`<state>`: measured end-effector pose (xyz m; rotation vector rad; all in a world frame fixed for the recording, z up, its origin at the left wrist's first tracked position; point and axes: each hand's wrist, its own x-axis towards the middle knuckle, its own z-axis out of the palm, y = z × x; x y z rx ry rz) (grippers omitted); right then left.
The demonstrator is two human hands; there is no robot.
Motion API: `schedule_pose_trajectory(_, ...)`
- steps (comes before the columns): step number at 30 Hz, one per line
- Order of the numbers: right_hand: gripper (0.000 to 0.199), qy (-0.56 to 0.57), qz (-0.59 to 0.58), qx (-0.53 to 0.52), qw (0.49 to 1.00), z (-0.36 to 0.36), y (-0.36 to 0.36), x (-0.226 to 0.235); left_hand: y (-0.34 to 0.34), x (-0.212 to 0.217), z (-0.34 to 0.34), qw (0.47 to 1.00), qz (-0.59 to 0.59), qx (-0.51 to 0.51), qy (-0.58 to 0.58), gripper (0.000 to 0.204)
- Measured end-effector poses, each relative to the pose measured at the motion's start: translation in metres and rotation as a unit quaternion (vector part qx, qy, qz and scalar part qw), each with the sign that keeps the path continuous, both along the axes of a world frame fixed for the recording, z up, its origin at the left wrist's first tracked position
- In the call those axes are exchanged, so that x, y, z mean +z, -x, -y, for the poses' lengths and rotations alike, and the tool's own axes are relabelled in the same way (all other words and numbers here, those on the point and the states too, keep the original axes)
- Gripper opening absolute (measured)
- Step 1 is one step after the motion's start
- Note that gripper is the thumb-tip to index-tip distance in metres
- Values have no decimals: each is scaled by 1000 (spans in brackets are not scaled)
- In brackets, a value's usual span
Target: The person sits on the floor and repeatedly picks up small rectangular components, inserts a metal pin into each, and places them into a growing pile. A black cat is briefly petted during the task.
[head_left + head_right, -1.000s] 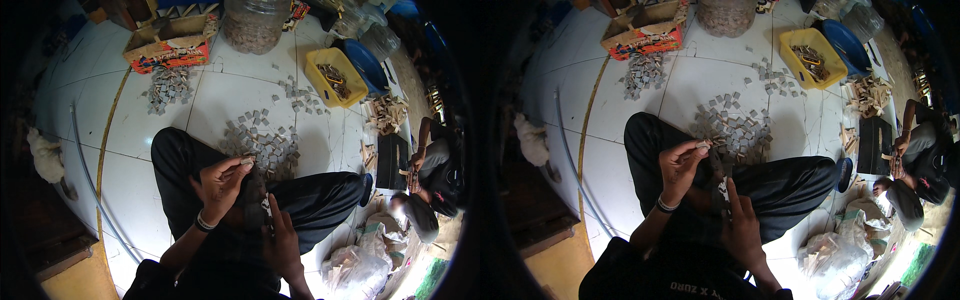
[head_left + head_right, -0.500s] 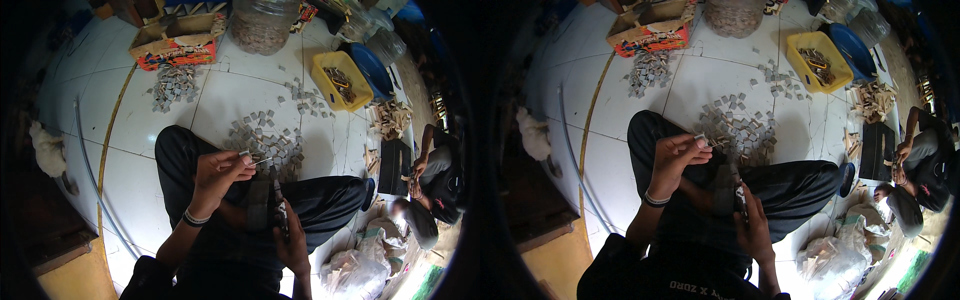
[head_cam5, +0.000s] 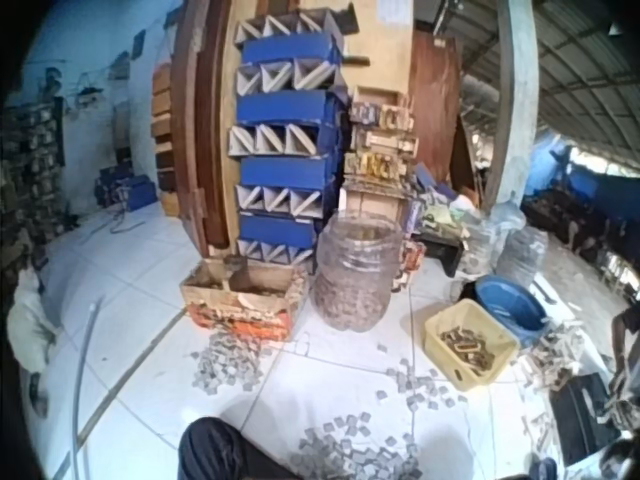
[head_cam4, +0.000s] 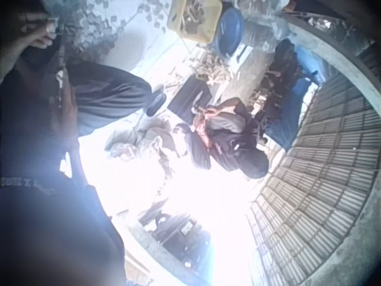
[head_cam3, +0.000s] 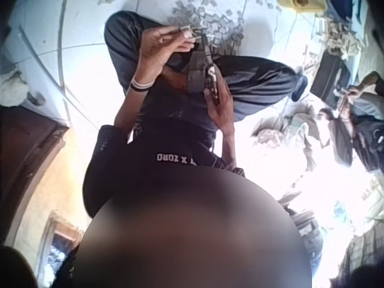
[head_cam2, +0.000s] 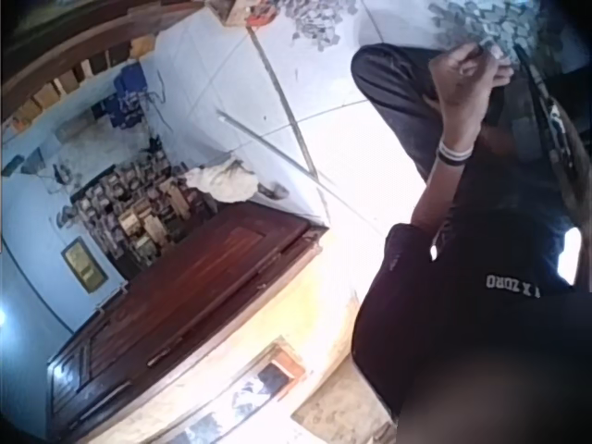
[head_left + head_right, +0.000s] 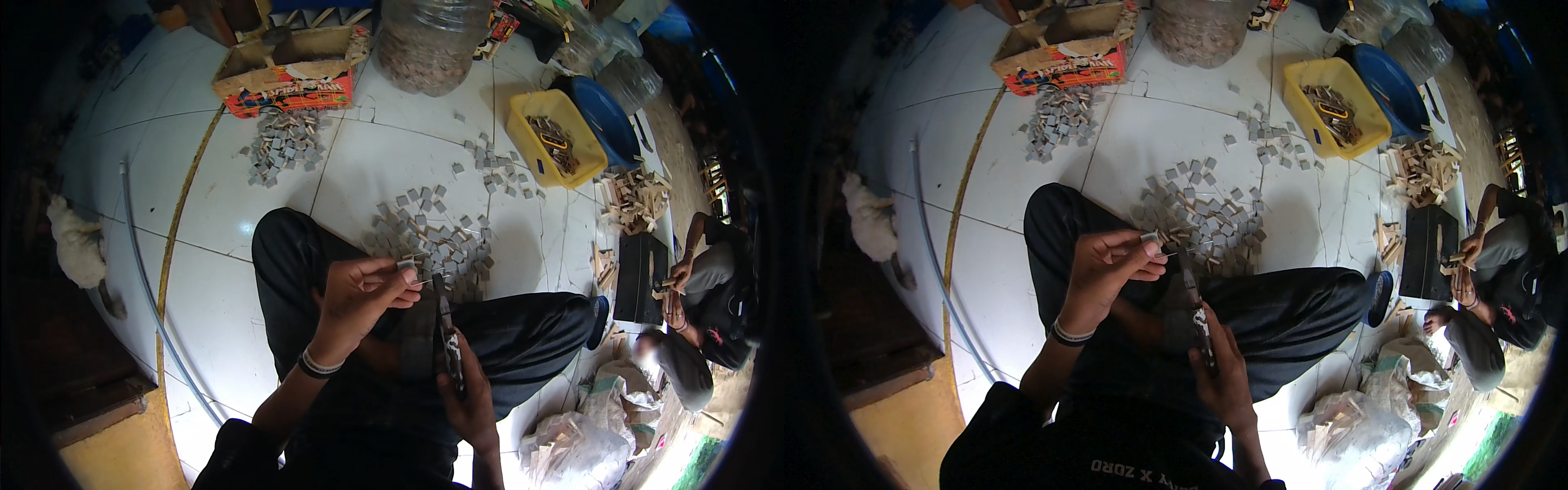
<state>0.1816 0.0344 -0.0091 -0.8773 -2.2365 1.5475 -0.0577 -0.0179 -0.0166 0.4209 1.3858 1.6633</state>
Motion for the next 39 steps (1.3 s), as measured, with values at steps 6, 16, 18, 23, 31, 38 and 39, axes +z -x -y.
schedule_pose_trajectory(6, 62, 94, 24, -21, 995, 2, 1, 4, -2, -3, 1, 1000, -4, 10, -1, 27)
schedule_pose_trajectory(16, 66, 93, -8, -19, 995, 5, -1, 2, -2, -4, 3, 999, 52, 9, -9, 32)
schedule_pose_trajectory(18, 67, 103, -18, -21, 994, 7, 0, 2, -5, -6, 5, 994, 97, 28, -39, 33)
schedule_pose_trajectory(23, 67, 102, -11, -26, 994, 10, 7, 2, -14, -18, 10, 998, 36, 35, -31, 31)
schedule_pose_trajectory(31, 64, 22, 17, -9, 1000, 14, 16, 10, -24, -24, 13, 989, 84, 108, -51, 27)
schedule_pose_trajectory(38, 63, 36, 26, -7, 999, 15, 17, 12, -24, -15, 11, 988, 106, 105, -45, 29)
schedule_pose_trajectory(39, 63, 36, 26, -7, 999, 15, 17, 13, -24, -14, 10, 988, 105, 105, -47, 29)
